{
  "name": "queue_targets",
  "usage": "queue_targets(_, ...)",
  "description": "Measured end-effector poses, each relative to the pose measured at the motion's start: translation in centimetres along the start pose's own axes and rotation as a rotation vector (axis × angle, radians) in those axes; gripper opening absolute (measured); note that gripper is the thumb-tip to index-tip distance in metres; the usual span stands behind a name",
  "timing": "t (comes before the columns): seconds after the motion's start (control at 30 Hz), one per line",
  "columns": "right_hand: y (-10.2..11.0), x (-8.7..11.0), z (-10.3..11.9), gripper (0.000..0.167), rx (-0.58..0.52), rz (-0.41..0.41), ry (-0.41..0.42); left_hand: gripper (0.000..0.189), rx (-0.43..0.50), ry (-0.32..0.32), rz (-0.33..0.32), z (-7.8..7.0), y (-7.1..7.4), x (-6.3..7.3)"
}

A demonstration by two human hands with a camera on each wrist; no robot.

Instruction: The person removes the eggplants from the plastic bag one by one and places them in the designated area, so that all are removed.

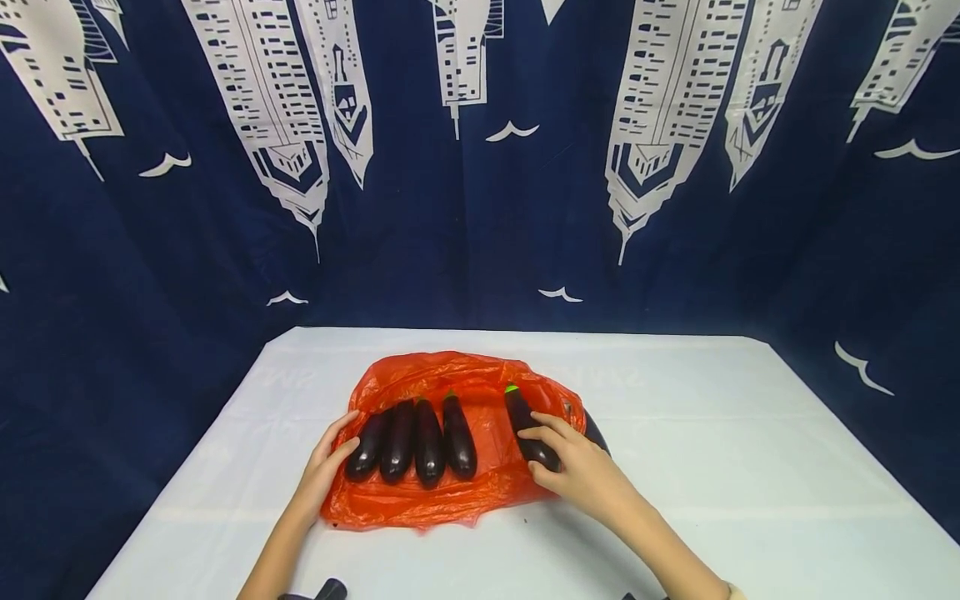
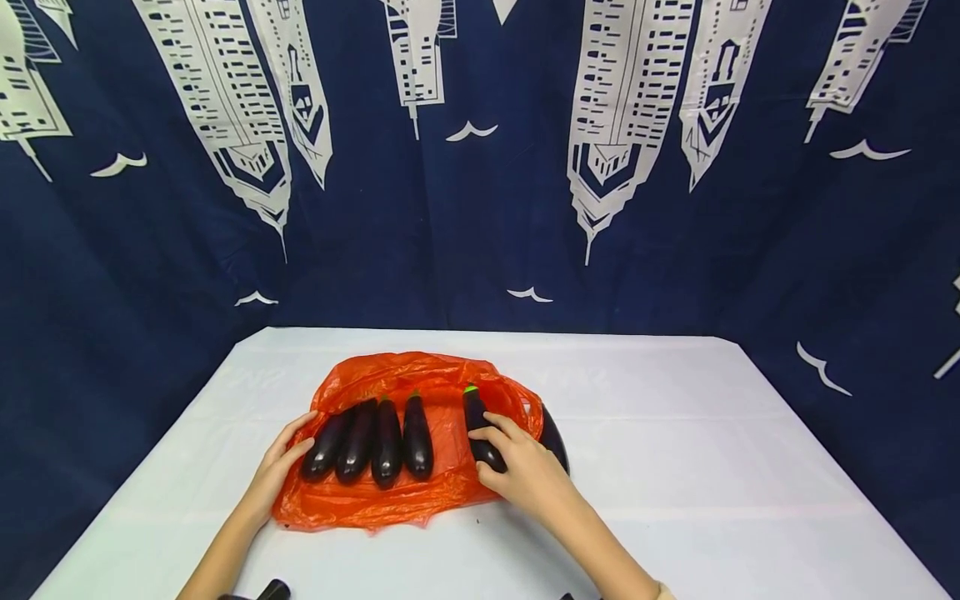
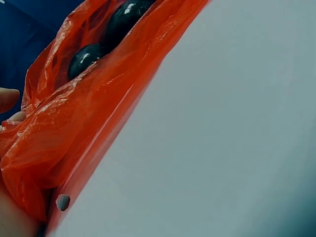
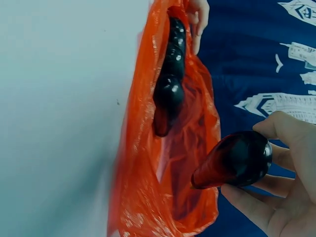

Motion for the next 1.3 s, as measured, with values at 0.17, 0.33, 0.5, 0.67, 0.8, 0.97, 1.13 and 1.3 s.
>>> queue_targets(0.17,1.1,0.9,-0.4,0.032,-0.043,0.006,-0.041,0.046,0.002,-0.005,-0.006,-0.1,0.2,-0.1)
queue_targets(0.33,2.4,1.9,-0.2,0.032,-0.143,0.011,-0.022,0.046,-0.001,0.007,-0.009,0.1,0.1,-0.1)
queue_targets(0.5,4.4,2.6,-0.1,0.031,-0.209,-0.038,0.029,0.046,-0.002,0.003,-0.017,0.0,0.1,-0.2)
queue_targets(0.67,5.7,3.4,-0.7,0.03,-0.204,-0.079,0.041,0.046,-0.006,0.005,-0.019,0.1,0.3,-0.1)
queue_targets(0.8,6.6,3.9,-1.5,0.031,-0.172,-0.129,0.031,0.046,-0.004,0.009,-0.009,0.3,0.1,-0.1)
queue_targets(0.97,7.7,4.0,-3.0,0.031,-0.106,-0.201,0.032,0.046,0.004,0.006,-0.006,0.1,0.1,-0.2)
queue_targets(1.13,7.4,4.0,-5.3,0.03,-0.056,-0.208,-0.007,0.046,0.002,0.003,-0.002,0.1,0.1,-0.2)
queue_targets(1.3,6.1,4.1,-7.9,0.031,-0.016,-0.162,-0.082,0.046,0.011,0.01,-0.005,0.1,0.1,-0.2)
Point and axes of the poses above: each hand's wrist, its own x-axis away from the middle knuckle, its own y-axis out of the back of the hand, z = x × y, the point moved 10 cm from there along -x, towards the middle knuckle, and after that the axes turned 9 degrees about y, right-handed, at the moved point
